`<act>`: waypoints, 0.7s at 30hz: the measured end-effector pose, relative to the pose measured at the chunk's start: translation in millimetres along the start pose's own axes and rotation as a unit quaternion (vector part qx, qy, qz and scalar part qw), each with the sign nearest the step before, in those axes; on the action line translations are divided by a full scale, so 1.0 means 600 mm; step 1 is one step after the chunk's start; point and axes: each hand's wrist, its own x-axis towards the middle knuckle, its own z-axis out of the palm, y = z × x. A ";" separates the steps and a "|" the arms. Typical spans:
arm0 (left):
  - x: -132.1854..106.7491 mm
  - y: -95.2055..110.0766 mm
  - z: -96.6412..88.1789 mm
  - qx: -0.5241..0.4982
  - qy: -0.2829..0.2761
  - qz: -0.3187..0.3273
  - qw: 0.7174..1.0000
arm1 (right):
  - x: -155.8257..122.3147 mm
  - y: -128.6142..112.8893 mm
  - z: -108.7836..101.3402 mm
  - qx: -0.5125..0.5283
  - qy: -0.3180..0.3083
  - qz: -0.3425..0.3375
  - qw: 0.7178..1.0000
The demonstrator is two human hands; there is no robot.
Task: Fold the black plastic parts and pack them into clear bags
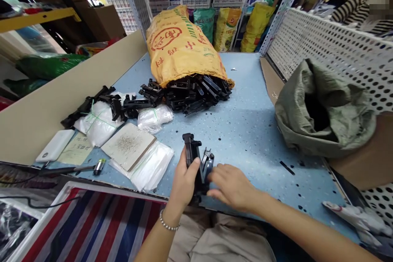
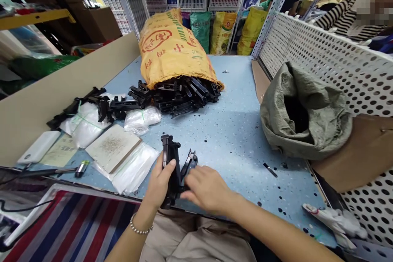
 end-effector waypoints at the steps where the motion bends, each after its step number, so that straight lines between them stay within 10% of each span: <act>1: 0.003 0.004 -0.003 0.000 -0.005 0.005 1.000 | -0.009 -0.006 0.008 -0.036 0.007 -0.023 0.999; 6: 0.032 -0.017 -0.043 0.118 0.028 -0.004 0.993 | 0.030 0.006 -0.001 -0.004 -0.063 0.056 0.996; 12: 0.043 -0.090 -0.041 0.391 0.018 -0.107 0.914 | 0.236 0.107 -0.049 -0.165 0.045 0.109 0.979; 17: 0.018 -0.120 -0.005 0.354 0.019 -0.038 0.934 | 0.345 0.151 -0.045 -0.188 0.059 0.075 0.978; 21: 0.043 -0.104 -0.026 0.274 0.106 0.079 0.952 | 0.325 0.118 -0.047 -0.182 0.065 0.044 0.980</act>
